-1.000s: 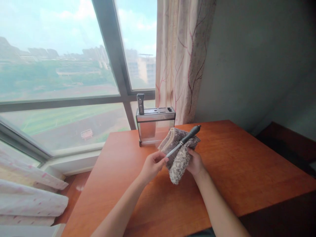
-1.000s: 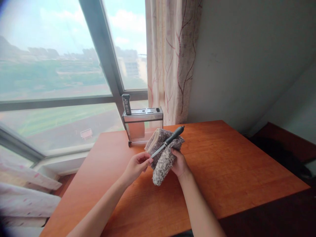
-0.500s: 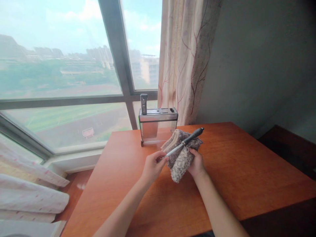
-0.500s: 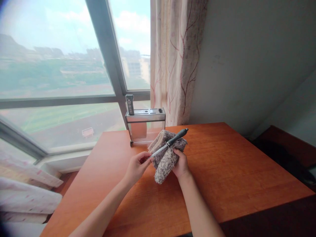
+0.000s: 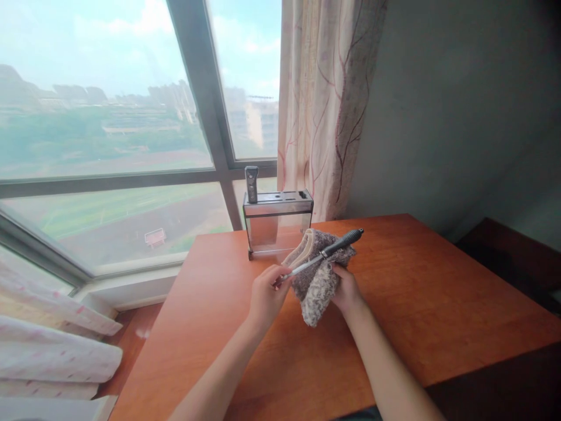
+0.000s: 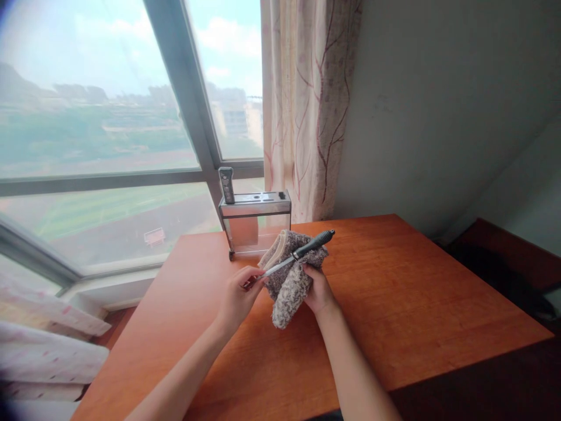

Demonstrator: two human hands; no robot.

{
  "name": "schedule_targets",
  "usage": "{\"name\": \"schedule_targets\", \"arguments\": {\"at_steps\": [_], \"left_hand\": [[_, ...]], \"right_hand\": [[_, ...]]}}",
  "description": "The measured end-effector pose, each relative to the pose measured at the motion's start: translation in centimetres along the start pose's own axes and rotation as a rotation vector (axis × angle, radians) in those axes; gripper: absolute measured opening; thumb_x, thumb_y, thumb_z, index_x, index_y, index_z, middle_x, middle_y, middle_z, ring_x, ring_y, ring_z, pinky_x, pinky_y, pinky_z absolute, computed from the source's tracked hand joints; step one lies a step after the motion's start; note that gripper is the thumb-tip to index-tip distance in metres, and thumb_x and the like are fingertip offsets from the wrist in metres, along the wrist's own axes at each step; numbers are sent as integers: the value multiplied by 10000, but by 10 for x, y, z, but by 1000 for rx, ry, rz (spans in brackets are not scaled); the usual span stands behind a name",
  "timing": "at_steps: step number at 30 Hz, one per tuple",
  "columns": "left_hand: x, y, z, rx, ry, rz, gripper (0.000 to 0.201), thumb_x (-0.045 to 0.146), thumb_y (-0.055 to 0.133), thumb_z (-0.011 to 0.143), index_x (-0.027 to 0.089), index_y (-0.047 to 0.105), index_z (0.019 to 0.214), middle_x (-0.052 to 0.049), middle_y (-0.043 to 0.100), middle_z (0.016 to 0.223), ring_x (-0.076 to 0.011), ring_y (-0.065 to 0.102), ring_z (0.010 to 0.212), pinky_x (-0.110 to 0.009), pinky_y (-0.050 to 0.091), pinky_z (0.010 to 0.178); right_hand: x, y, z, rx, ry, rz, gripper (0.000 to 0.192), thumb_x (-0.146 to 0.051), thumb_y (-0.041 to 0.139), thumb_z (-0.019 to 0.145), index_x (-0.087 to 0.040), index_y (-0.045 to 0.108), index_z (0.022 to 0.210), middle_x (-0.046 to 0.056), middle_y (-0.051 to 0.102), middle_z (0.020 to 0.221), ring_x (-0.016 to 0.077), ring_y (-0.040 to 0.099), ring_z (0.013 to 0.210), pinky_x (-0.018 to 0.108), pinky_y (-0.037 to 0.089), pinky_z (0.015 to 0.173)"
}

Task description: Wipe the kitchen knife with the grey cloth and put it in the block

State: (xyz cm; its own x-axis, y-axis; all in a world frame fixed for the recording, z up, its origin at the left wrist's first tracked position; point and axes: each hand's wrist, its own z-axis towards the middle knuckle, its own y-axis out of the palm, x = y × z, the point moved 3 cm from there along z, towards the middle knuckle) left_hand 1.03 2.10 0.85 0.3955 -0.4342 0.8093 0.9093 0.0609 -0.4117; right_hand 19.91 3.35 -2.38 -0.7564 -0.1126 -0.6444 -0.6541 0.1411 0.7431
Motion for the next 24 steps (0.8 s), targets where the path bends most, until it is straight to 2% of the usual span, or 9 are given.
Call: {"name": "schedule_targets", "arguments": {"at_steps": [9,13,17,20,24], "left_hand": [[5,1,-2,5,44,106,68,217,577,852,192,640,854,-13,648,784,-120,553,657,-202,415,577],[9,-2,0,0,35,161,86,224,568,859,195,648,848,-20,660,810,-123,560,670,-204,417,596],[6,-1,0,-39,14,198,157,302,552,879,193,664,894,-31,677,834,-138,580,708,-217,410,636],[1,4,0,-130,-20,209,216,332,520,892,183,675,873,-31,674,775,-140,569,676,-217,385,614],[-3,14,-2,-366,-101,91,357,380,461,910,157,657,712,-11,615,603,-112,486,546,-206,319,533]], "right_hand": [[3,-8,6,70,-36,1,274,-260,752,562,-214,689,825,-11,745,774,213,681,723,338,566,687],[4,-4,7,142,-18,-11,237,-255,741,575,-186,692,797,4,738,735,212,673,699,352,568,715],[-3,0,5,166,-53,68,204,-301,715,651,-198,693,825,7,742,779,226,682,751,409,550,819],[-16,-1,2,129,-167,152,273,-375,666,741,-234,684,974,3,742,924,231,677,894,441,510,905],[-29,-5,-3,25,-271,191,376,-461,614,791,-285,640,1122,5,701,1110,245,627,1064,488,439,996]]}}
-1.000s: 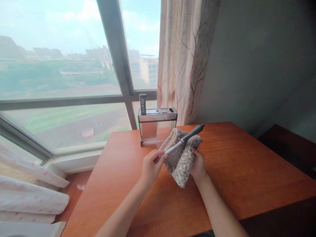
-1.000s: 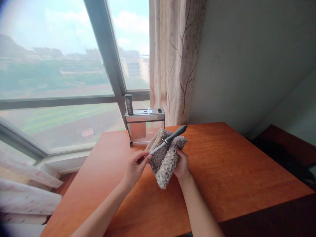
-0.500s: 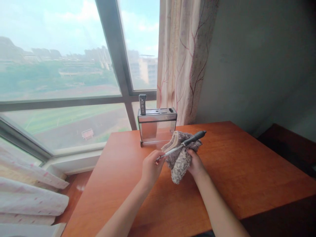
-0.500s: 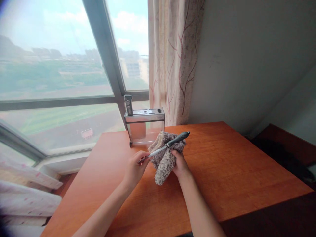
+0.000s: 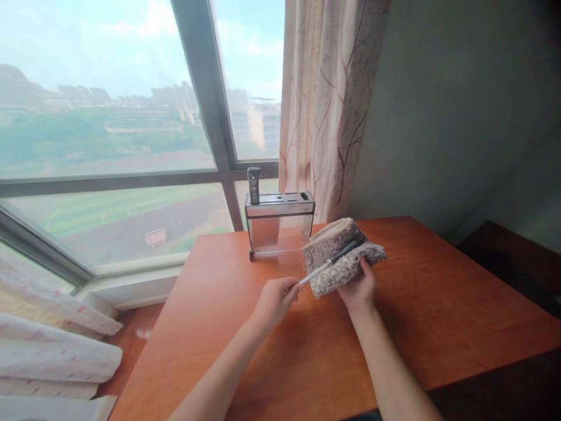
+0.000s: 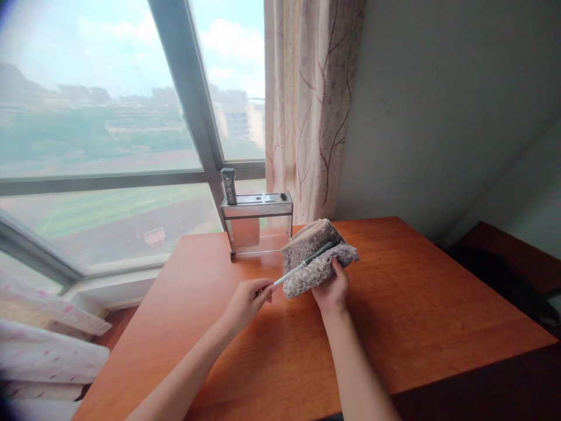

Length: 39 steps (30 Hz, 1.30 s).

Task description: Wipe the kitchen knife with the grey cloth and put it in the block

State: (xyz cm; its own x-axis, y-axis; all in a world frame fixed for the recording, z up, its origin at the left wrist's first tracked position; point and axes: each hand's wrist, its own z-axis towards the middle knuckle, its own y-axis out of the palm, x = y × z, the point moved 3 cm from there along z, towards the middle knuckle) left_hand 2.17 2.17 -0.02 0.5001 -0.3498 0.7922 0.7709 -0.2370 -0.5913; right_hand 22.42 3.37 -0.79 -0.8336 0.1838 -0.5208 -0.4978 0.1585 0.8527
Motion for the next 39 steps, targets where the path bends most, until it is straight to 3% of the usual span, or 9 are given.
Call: {"name": "schedule_targets", "arguments": {"at_steps": [7,10,14,17,21,24,28,34,39], "left_hand": [[2,13,-5,-285,-173,-393,452,527,420,893,140,605,752,2,576,565,-74,335,430,-202,244,444],[4,20,-7,-353,-186,-442,453,541,416,887,152,542,693,14,532,524,-79,351,429,-206,257,448],[3,22,-4,-208,-88,-300,456,494,404,908,159,484,610,30,446,515,-87,376,486,-212,273,489],[5,16,-3,-62,6,-46,457,449,385,934,153,515,610,25,441,528,-92,389,510,-223,257,505],[11,4,-7,122,119,329,384,396,374,958,177,605,745,-2,530,647,-116,465,580,-234,302,563],[10,1,-9,200,133,452,300,386,389,957,210,629,912,-35,598,829,-131,527,640,-236,341,588],[5,4,-8,169,145,392,268,374,410,953,205,615,916,-43,623,844,-140,555,671,-232,376,615],[11,3,-7,65,162,198,302,361,393,956,190,619,854,-36,608,708,-146,542,642,-228,371,606],[16,2,-6,-18,139,9,360,363,380,955,171,598,743,-22,592,650,-133,526,616,-225,362,614]], "right_hand": [[11,-3,-3,-74,83,-114,444,-597,673,679,-296,672,1005,23,716,1056,260,633,1048,466,488,944],[15,-4,-1,-52,95,-184,455,-620,653,689,-272,673,982,27,729,987,257,653,993,448,513,905],[15,-1,3,23,27,-203,508,-575,629,741,-246,621,1129,24,714,1040,237,643,1021,431,501,925],[13,3,5,97,-65,-227,542,-510,669,733,-232,589,1191,32,691,1110,230,623,1069,418,497,935],[13,4,5,289,-149,-291,507,-416,748,685,-201,628,1128,43,688,1127,220,642,1023,350,546,845],[14,4,5,329,-132,-277,510,-398,764,673,-198,634,1124,47,679,1155,220,645,1021,332,562,810],[14,3,6,286,-117,-227,502,-399,752,692,-226,624,1145,30,673,1171,220,625,1064,357,548,859],[12,2,6,36,-40,-145,580,-489,704,724,-271,557,1241,37,645,1225,247,578,1158,464,460,990],[15,0,5,-40,76,-111,578,-610,662,716,-272,604,1181,32,650,1220,256,541,1212,478,429,1027]]}}
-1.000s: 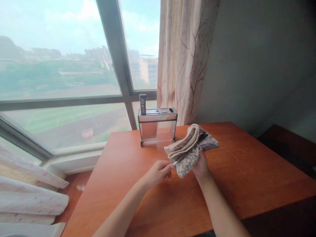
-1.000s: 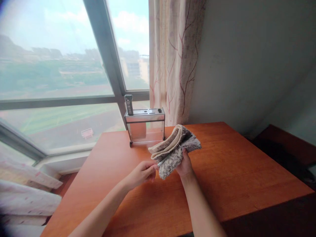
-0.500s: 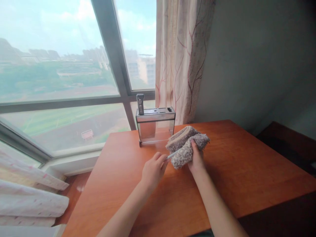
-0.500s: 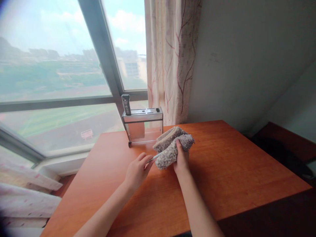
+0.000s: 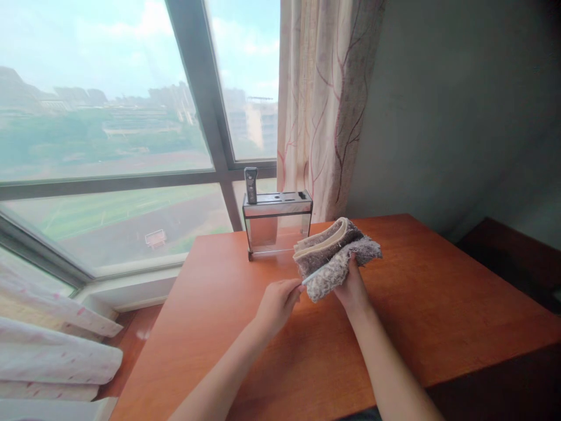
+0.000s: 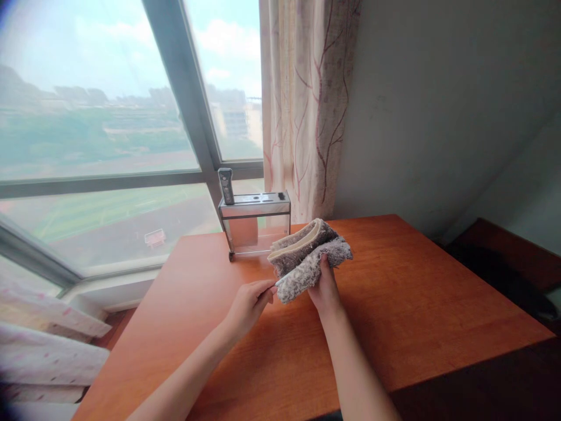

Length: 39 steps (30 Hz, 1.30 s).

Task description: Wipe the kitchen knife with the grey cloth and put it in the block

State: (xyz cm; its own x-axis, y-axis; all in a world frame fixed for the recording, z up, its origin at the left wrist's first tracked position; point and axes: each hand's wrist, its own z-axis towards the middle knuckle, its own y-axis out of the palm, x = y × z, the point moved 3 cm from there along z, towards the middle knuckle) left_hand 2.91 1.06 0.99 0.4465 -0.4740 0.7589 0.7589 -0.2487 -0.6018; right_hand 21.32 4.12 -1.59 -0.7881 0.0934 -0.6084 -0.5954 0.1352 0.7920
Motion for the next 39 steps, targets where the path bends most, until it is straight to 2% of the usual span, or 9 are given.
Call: {"name": "schedule_targets", "arguments": {"at_steps": [5,7,13,15,21,25,30,34,39], "left_hand": [[-7,7,0,-141,-154,-266,447,460,377,937,152,572,678,-2,546,563,-106,448,510,-213,329,521],[-7,9,0,-139,-180,-281,443,477,377,932,153,573,702,9,527,548,-103,432,488,-213,322,506],[-3,1,0,150,-57,45,218,364,519,883,185,638,847,-37,629,763,-147,532,679,-232,380,625],[-4,-3,0,189,-49,99,197,356,544,870,190,643,832,-49,633,784,-156,540,708,-238,388,640],[-3,-7,1,91,-21,30,349,412,443,923,176,615,733,-22,552,631,-124,479,586,-222,347,559],[-5,-2,0,-11,-150,-250,455,504,422,912,157,539,641,23,451,531,-83,394,471,-207,297,475],[-6,7,-1,-128,-309,-583,526,633,453,842,131,593,773,72,343,484,-60,286,402,-203,221,402],[-7,10,-1,-192,-365,-638,527,652,482,812,136,571,752,73,358,469,-53,268,398,-197,195,396],[-9,15,-1,-153,-389,-681,478,624,520,803,173,452,661,65,405,482,-49,290,404,-190,211,405]], "right_hand": [[1,-2,-2,-31,50,-9,550,-661,654,689,-287,651,1092,22,686,1151,261,561,1186,490,440,1017],[1,-3,-2,-29,46,-17,523,-656,669,675,-296,663,1054,17,693,1135,261,573,1170,488,453,1004],[4,-4,0,-13,-6,-18,509,-598,713,672,-292,649,1073,14,678,1167,232,568,1179,441,452,1014],[5,-4,1,-17,-18,-10,530,-578,731,664,-292,638,1101,7,670,1183,224,567,1181,426,446,1023],[2,2,-1,-82,-31,-24,546,-573,741,654,-293,634,1111,14,666,1193,243,570,1176,450,456,1005],[1,6,1,-111,-30,-24,537,-551,754,650,-317,627,1116,-6,651,1219,231,565,1183,437,464,995],[4,-3,3,-49,29,-43,525,-587,738,640,-306,643,1073,9,675,1175,234,590,1143,458,478,967],[5,-11,-4,-74,43,-64,579,-606,774,563,-290,656,1033,24,694,1132,263,612,1103,488,460,978],[5,-11,-7,-79,53,-86,623,-545,815,527,-279,637,1062,32,702,1101,266,609,1106,483,463,969]]}}
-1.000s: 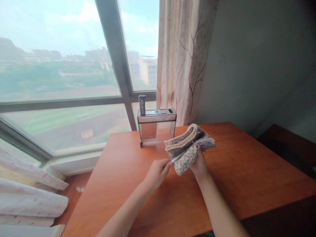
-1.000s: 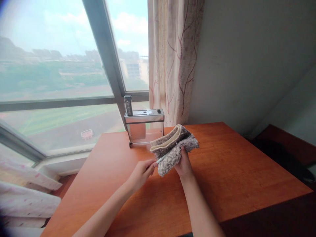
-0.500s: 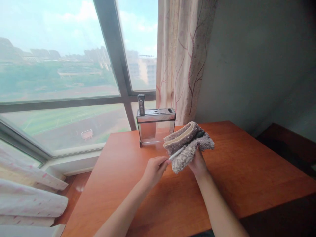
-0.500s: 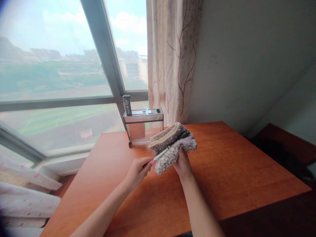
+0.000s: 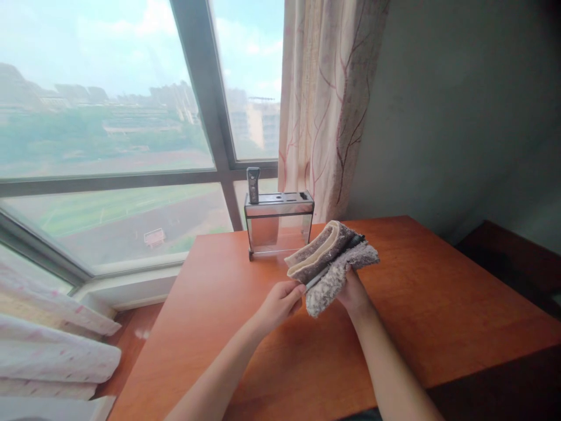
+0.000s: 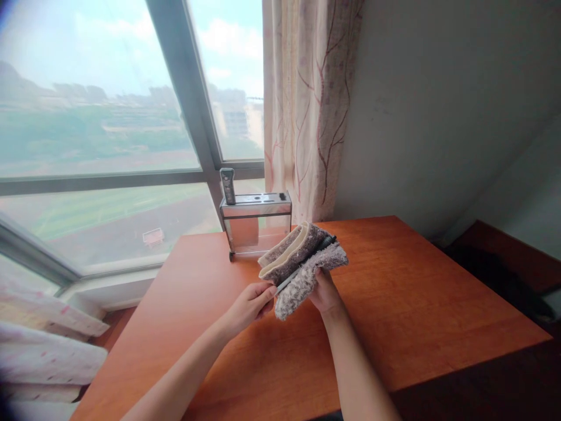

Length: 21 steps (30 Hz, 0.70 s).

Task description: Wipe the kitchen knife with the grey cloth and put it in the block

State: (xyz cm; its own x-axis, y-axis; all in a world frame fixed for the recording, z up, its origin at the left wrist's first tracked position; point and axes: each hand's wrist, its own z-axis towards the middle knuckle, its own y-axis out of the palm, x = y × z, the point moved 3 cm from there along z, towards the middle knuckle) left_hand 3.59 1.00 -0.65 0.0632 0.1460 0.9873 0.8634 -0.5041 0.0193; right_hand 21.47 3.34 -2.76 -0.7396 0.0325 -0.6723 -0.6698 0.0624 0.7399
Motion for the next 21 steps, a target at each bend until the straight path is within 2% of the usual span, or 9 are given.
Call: {"name": "schedule_targets", "arguments": {"at_steps": [4,7,9,13,17,21], "left_hand": [[-1,-2,4,104,109,69,411,543,647,751,144,561,795,28,529,590,-70,411,481,-190,295,449],[0,-7,5,239,201,157,363,467,725,705,140,575,755,8,575,653,-87,485,542,-194,360,489],[0,-10,5,285,190,153,345,455,718,717,145,569,718,20,562,599,-85,488,497,-197,370,469],[1,-10,3,288,170,110,327,448,713,727,139,603,728,34,537,512,-90,495,439,-197,374,431],[3,-10,1,264,169,74,324,441,704,740,127,634,775,36,530,500,-83,486,419,-187,358,412],[2,-11,2,213,144,41,341,454,693,748,119,629,758,36,510,491,-73,465,407,-176,311,397]], "right_hand": [[2,1,5,84,-87,-18,562,-513,772,627,-289,612,1117,7,684,1134,223,616,1092,422,478,964],[5,2,8,157,-134,-57,515,-500,733,688,-294,601,1142,5,666,1171,204,622,1079,402,484,961],[6,3,8,161,-147,-61,543,-508,730,691,-304,587,1173,8,640,1227,207,612,1101,401,485,965],[6,5,8,164,-167,-56,623,-526,749,664,-317,565,1222,14,614,1272,226,591,1136,403,486,968],[5,4,8,138,-154,-55,612,-537,747,667,-308,570,1207,20,650,1204,233,572,1165,406,471,986],[6,4,9,94,-137,-69,664,-569,750,645,-312,557,1226,29,624,1252,246,555,1184,422,457,997]]}}
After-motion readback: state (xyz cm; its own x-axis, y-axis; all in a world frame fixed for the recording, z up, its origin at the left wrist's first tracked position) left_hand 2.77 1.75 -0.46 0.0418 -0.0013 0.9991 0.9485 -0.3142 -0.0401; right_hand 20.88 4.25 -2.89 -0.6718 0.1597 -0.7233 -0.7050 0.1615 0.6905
